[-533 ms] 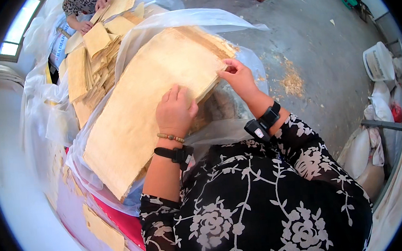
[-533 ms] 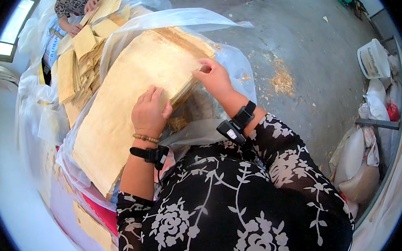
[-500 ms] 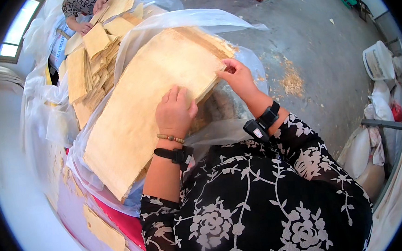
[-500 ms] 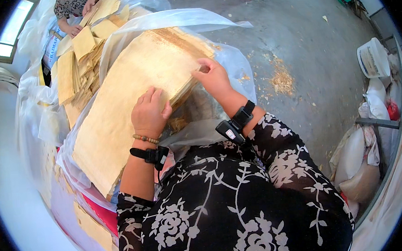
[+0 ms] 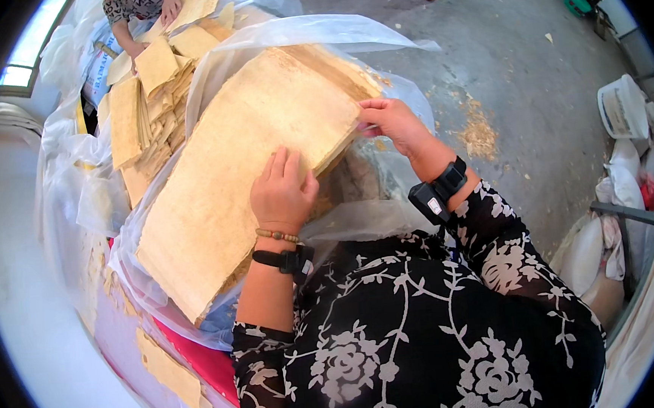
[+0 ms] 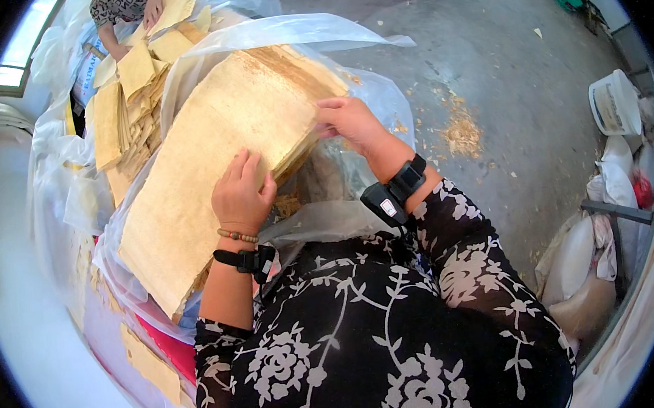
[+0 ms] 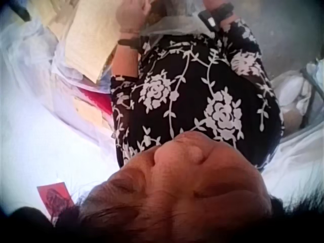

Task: Sorting and checking thin sheets of wood veneer by hand.

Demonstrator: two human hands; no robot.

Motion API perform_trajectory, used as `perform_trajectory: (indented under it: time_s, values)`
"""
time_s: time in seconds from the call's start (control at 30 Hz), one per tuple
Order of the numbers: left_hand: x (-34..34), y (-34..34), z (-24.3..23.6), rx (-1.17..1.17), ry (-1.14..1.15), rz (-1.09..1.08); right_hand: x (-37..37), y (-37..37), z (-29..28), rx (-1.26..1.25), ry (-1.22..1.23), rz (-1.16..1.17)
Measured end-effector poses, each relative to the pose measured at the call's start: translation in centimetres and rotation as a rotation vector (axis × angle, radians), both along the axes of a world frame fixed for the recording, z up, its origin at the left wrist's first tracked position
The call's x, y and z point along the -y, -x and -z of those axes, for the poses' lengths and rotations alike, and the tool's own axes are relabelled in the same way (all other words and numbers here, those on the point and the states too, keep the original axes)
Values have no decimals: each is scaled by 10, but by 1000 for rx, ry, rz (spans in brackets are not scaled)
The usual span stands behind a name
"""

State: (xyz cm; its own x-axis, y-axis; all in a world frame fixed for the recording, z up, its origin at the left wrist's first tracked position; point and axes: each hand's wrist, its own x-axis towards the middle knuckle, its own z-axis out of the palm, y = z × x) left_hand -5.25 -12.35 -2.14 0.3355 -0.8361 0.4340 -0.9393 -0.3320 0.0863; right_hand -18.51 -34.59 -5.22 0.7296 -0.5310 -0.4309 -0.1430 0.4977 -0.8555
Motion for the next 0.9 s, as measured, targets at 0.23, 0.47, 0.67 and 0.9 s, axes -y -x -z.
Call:
perform_trajectory:
  time_s: [0.23,0.47,0.67,0.9]
  values:
    - [19,15,-18,-132,3,-12,-4,-18,-3,-103,535,-18]
    - [75,22,-30,-243,127,-229,-12,-26,-14,-220,808,-111]
    - [58,-8,-45,-449,457,-238,-15,-25,-3,-187,583,11]
    - [-70,-46,-69,-711,662,-438,-16,-28,-8,-348,686,29]
